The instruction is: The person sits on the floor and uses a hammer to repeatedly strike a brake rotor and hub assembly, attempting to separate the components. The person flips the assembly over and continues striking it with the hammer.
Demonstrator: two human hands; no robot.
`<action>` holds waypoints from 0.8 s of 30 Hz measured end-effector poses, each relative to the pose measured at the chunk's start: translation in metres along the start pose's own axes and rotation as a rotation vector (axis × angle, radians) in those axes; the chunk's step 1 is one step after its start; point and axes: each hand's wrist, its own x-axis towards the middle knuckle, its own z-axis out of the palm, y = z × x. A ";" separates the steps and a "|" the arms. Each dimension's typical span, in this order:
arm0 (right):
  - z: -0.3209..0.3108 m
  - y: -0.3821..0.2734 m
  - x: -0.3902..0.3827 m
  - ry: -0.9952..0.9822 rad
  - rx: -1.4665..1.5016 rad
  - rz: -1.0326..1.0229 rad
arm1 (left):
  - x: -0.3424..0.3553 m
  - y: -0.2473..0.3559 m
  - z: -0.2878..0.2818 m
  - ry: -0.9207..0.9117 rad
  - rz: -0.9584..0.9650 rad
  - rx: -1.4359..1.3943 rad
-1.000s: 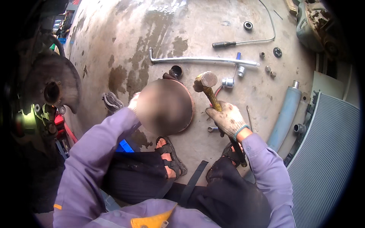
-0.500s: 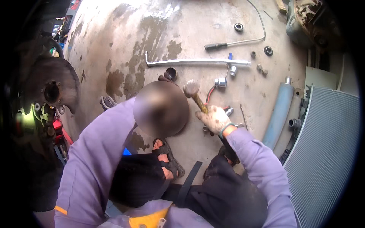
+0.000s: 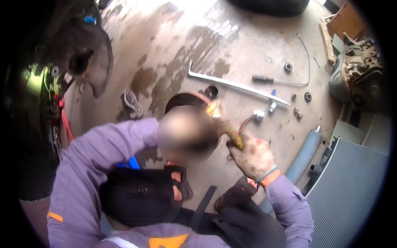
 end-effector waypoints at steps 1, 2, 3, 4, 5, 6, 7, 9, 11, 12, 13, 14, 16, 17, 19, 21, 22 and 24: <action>-0.008 -0.014 -0.004 0.009 0.063 -0.031 | -0.004 -0.011 0.010 -0.033 0.054 0.024; -0.015 -0.022 -0.012 -0.009 0.101 -0.026 | -0.004 -0.017 0.013 -0.051 0.125 0.067; -0.008 -0.016 -0.018 -0.023 0.053 -0.011 | 0.002 -0.005 0.014 -0.037 -0.023 -0.055; -0.001 -0.007 -0.021 -0.036 0.013 -0.004 | 0.007 0.014 0.003 -0.024 -0.172 -0.168; 0.000 -0.002 -0.017 -0.149 -0.112 0.106 | 0.009 0.028 -0.010 -0.014 -0.318 -0.283; 0.004 0.026 -0.018 -0.180 -0.244 0.068 | 0.011 0.041 -0.038 -0.098 -0.171 -0.259; 0.000 0.011 -0.020 -0.141 -0.260 0.088 | 0.023 0.047 -0.033 -0.159 -0.249 -0.082; -0.017 -0.016 -0.034 -0.122 -0.251 -0.126 | 0.021 0.039 -0.025 -0.153 -0.243 -0.097; -0.027 -0.057 -0.033 -0.159 0.012 0.041 | 0.009 0.041 0.014 -0.248 -0.204 -0.190; -0.020 -0.041 -0.035 -0.149 0.041 0.065 | 0.014 0.040 0.010 -0.245 -0.162 -0.196; -0.012 -0.024 -0.036 -0.142 0.079 0.086 | 0.021 0.041 0.005 -0.235 -0.094 -0.173; -0.014 -0.011 -0.026 -0.228 -0.044 0.164 | 0.024 0.044 -0.002 -0.227 -0.038 -0.143; -0.023 -0.001 -0.013 -0.346 -0.252 0.223 | 0.025 0.041 -0.016 -0.185 -0.011 -0.095; -0.036 -0.006 -0.027 -0.344 -0.325 0.278 | 0.022 0.045 -0.020 -0.138 0.014 -0.083; -0.046 -0.025 -0.029 -0.256 -0.202 0.057 | 0.014 0.039 -0.012 -0.066 0.084 -0.092; -0.043 -0.029 -0.031 -0.286 -0.060 0.126 | 0.008 0.036 0.001 -0.006 0.161 -0.116; -0.042 -0.021 -0.026 -0.285 -0.068 0.165 | 0.008 0.041 -0.001 0.037 0.207 -0.104; -0.037 0.002 0.011 -0.562 -0.261 0.291 | 0.018 0.030 -0.018 0.141 0.278 -0.073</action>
